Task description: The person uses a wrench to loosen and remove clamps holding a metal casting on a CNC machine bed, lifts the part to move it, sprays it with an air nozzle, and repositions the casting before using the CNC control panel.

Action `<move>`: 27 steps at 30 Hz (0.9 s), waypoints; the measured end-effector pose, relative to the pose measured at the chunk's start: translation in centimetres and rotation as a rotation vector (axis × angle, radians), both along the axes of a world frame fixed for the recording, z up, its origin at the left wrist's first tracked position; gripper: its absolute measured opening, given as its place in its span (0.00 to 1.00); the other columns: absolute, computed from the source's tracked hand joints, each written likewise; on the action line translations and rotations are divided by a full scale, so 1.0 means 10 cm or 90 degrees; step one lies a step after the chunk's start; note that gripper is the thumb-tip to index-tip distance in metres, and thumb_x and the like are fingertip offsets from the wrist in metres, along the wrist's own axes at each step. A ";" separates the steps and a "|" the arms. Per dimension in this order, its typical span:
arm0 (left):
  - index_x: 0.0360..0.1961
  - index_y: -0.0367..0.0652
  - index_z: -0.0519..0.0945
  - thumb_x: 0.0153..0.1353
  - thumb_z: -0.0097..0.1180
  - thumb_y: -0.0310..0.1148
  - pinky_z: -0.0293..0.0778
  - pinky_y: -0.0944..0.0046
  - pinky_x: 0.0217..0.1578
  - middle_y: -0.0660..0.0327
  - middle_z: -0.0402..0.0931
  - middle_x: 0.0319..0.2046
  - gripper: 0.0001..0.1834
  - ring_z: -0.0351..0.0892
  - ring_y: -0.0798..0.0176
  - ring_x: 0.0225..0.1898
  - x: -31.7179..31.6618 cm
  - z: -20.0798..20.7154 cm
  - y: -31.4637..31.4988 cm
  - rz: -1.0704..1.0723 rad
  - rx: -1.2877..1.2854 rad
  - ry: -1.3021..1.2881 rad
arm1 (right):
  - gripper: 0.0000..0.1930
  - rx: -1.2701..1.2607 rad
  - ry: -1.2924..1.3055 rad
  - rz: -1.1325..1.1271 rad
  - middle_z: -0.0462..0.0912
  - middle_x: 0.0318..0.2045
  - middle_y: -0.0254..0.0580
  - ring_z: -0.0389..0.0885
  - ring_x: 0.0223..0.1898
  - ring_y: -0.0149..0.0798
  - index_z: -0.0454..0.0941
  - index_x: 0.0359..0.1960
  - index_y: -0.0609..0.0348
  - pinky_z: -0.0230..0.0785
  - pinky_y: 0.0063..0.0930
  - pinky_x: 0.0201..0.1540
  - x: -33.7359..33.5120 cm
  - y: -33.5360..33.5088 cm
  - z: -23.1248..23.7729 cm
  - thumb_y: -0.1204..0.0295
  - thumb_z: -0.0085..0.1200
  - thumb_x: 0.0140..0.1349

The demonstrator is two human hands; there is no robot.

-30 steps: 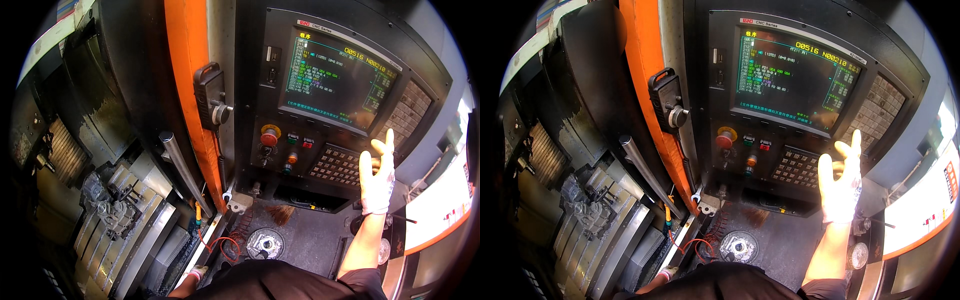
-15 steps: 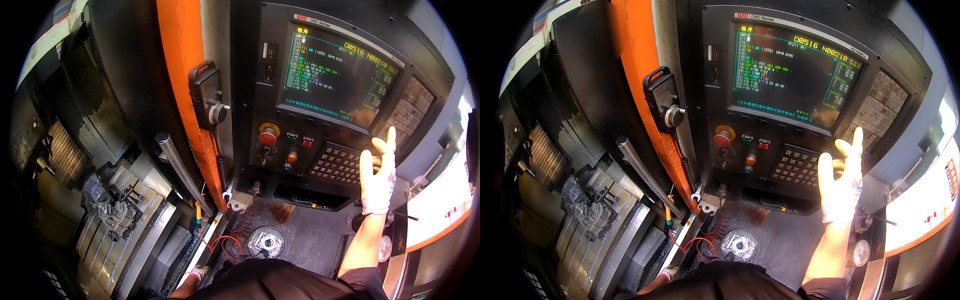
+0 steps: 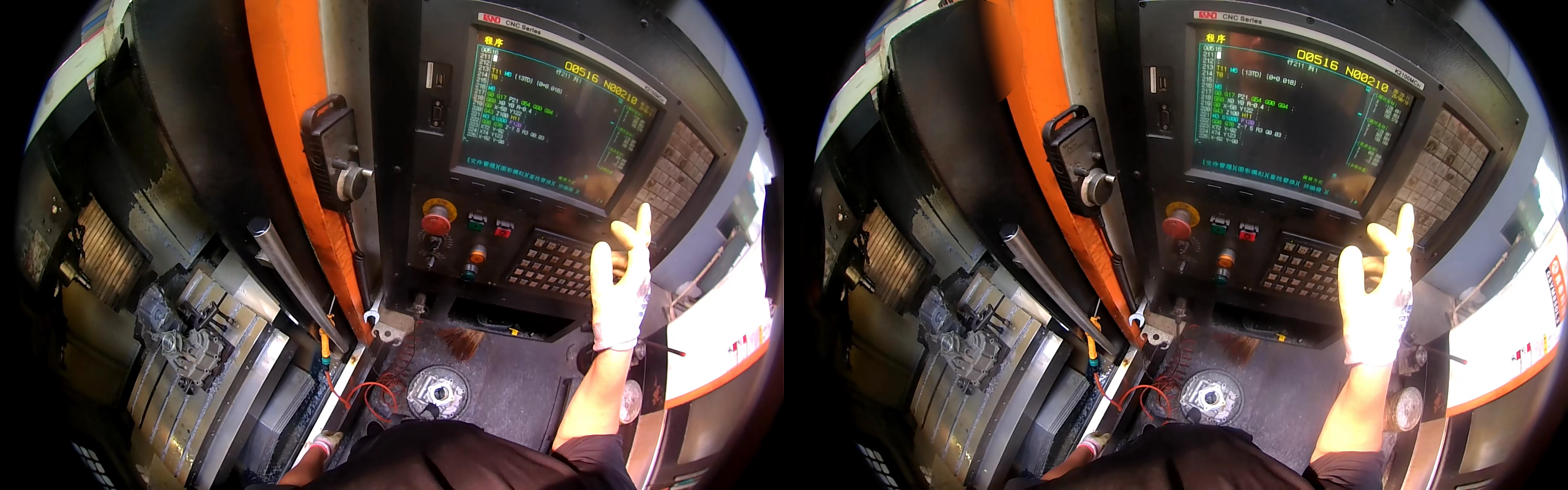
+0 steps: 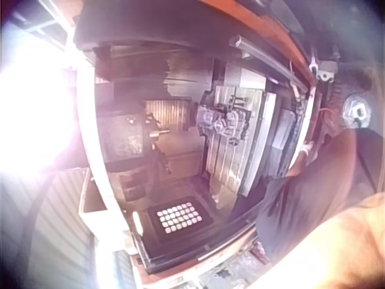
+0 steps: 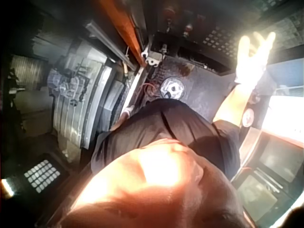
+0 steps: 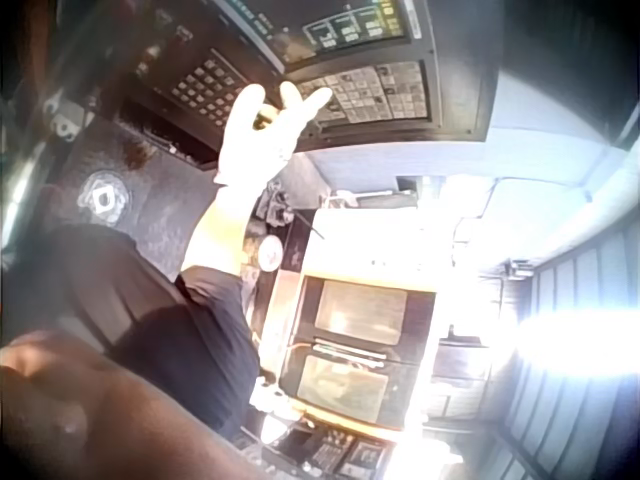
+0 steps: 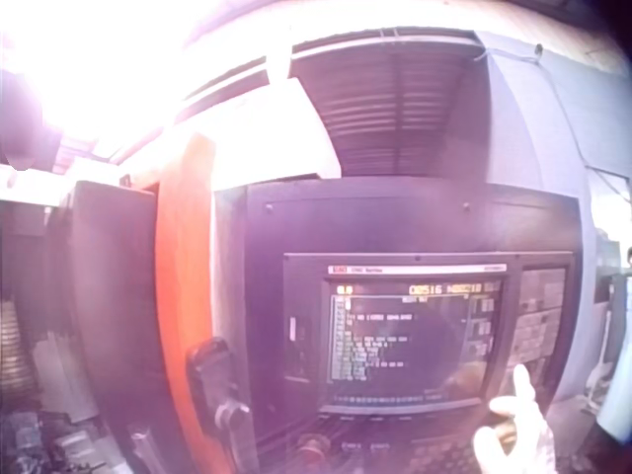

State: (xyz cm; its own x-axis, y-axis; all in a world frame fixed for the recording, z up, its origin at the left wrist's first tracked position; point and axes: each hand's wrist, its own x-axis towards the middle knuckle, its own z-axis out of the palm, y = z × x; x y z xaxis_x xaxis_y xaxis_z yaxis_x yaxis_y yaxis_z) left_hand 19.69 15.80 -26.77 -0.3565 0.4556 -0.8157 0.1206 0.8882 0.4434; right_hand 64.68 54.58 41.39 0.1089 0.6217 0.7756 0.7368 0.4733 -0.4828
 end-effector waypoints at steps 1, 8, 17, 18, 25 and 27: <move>0.61 0.35 0.77 0.67 0.63 0.51 0.72 0.62 0.60 0.54 0.82 0.54 0.32 0.79 0.57 0.57 -0.05 -0.02 -0.01 -0.002 -0.003 -0.007 | 0.21 0.000 0.006 0.003 0.63 0.76 0.50 0.81 0.33 0.34 0.76 0.56 0.66 0.78 0.28 0.41 0.01 0.00 0.00 0.68 0.63 0.65; 0.60 0.37 0.77 0.68 0.62 0.49 0.72 0.63 0.60 0.56 0.82 0.53 0.29 0.79 0.60 0.56 0.34 0.66 0.31 0.001 -0.054 -0.005 | 0.21 -0.011 -0.021 -0.019 0.64 0.76 0.50 0.81 0.33 0.34 0.76 0.56 0.66 0.78 0.27 0.41 -0.03 -0.02 0.00 0.68 0.63 0.65; 0.63 0.37 0.77 0.71 0.49 0.52 0.64 0.59 0.69 0.54 0.79 0.62 0.31 0.74 0.57 0.67 0.38 0.64 0.38 -0.030 -0.045 -0.031 | 0.21 -0.031 -0.004 -0.020 0.63 0.76 0.49 0.81 0.34 0.34 0.76 0.57 0.66 0.78 0.28 0.42 -0.05 -0.04 0.03 0.68 0.62 0.65; 0.62 0.36 0.77 0.69 0.55 0.51 0.67 0.60 0.66 0.54 0.80 0.59 0.31 0.76 0.57 0.63 0.34 0.67 0.33 -0.013 -0.042 -0.003 | 0.21 -0.030 -0.002 -0.016 0.63 0.76 0.49 0.81 0.34 0.34 0.76 0.57 0.66 0.78 0.28 0.42 -0.05 -0.03 0.01 0.69 0.62 0.65; 0.59 0.35 0.78 0.67 0.62 0.50 0.71 0.60 0.62 0.53 0.83 0.55 0.31 0.79 0.56 0.58 0.34 0.79 0.31 -0.013 -0.030 0.018 | 0.20 -0.025 0.003 -0.013 0.63 0.76 0.50 0.81 0.35 0.34 0.76 0.57 0.64 0.78 0.28 0.43 -0.03 -0.02 0.00 0.69 0.62 0.66; 0.59 0.35 0.78 0.65 0.65 0.50 0.72 0.61 0.60 0.53 0.82 0.54 0.32 0.80 0.57 0.56 0.34 0.80 0.32 -0.008 -0.023 0.012 | 0.20 -0.024 0.006 -0.010 0.63 0.76 0.50 0.81 0.35 0.34 0.76 0.57 0.64 0.78 0.28 0.43 -0.04 -0.03 0.00 0.69 0.62 0.66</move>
